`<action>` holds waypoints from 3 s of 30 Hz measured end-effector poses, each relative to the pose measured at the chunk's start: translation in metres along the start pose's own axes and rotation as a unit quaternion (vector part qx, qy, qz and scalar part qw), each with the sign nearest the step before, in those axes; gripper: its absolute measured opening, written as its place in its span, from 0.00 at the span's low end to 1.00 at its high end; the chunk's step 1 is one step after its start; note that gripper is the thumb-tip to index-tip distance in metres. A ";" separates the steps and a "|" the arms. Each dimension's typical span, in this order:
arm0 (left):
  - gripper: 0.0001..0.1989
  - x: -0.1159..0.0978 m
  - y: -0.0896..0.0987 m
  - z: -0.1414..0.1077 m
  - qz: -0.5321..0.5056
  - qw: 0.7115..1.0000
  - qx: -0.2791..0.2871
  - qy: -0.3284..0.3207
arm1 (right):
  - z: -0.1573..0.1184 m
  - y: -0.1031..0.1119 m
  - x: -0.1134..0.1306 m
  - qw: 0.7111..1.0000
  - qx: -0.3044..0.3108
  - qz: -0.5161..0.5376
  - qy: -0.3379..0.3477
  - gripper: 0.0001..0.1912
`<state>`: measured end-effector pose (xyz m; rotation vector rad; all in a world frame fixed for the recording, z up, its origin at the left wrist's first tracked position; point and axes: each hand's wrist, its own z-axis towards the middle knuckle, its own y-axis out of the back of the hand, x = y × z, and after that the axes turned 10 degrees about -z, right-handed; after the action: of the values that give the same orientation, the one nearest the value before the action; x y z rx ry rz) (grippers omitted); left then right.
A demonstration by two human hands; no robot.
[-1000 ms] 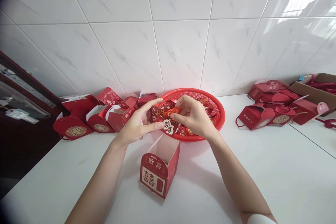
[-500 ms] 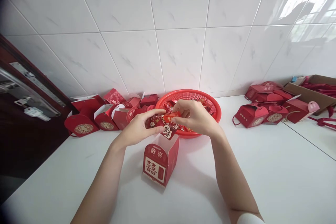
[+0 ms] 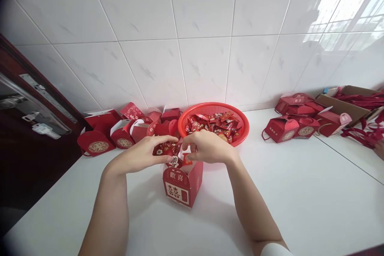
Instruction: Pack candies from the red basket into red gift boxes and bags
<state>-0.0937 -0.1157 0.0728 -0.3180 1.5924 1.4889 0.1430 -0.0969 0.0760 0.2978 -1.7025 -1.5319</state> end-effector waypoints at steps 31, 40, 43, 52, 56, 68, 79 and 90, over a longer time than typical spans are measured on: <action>0.27 -0.009 -0.016 0.013 -0.063 0.991 0.110 0.038 | 0.013 -0.001 -0.031 0.974 0.065 0.216 0.006 0.06; 0.30 -0.009 -0.013 0.005 -0.030 0.995 0.087 0.050 | 0.011 0.000 -0.032 0.969 -0.017 0.245 0.015 0.06; 0.36 -0.007 -0.014 0.006 -0.047 0.993 0.071 0.081 | 0.010 0.001 -0.036 0.960 -0.076 0.268 0.009 0.07; 0.40 -0.008 -0.015 0.007 -0.023 0.993 0.032 0.115 | 0.002 0.010 -0.042 0.972 -0.116 0.205 -0.012 0.07; 0.37 -0.005 -0.014 0.004 0.021 0.991 0.067 0.115 | 0.003 0.009 -0.037 0.982 -0.090 0.164 0.001 0.06; 0.32 -0.018 -0.008 -0.006 0.052 0.971 0.194 0.130 | 0.012 -0.009 -0.008 0.990 0.088 0.051 0.094 0.10; 0.45 -0.018 -0.007 -0.006 0.043 0.973 0.193 0.118 | 0.008 -0.008 -0.015 0.992 0.053 -0.101 -0.054 0.05; 0.44 -0.010 0.000 -0.008 0.041 0.974 0.189 0.116 | 0.016 -0.016 -0.013 0.986 0.091 -0.137 -0.025 0.11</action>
<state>-0.0910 -0.1268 0.0791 -0.2146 2.0568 1.2051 0.1350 -0.0806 0.0576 0.6133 -1.9072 -1.5899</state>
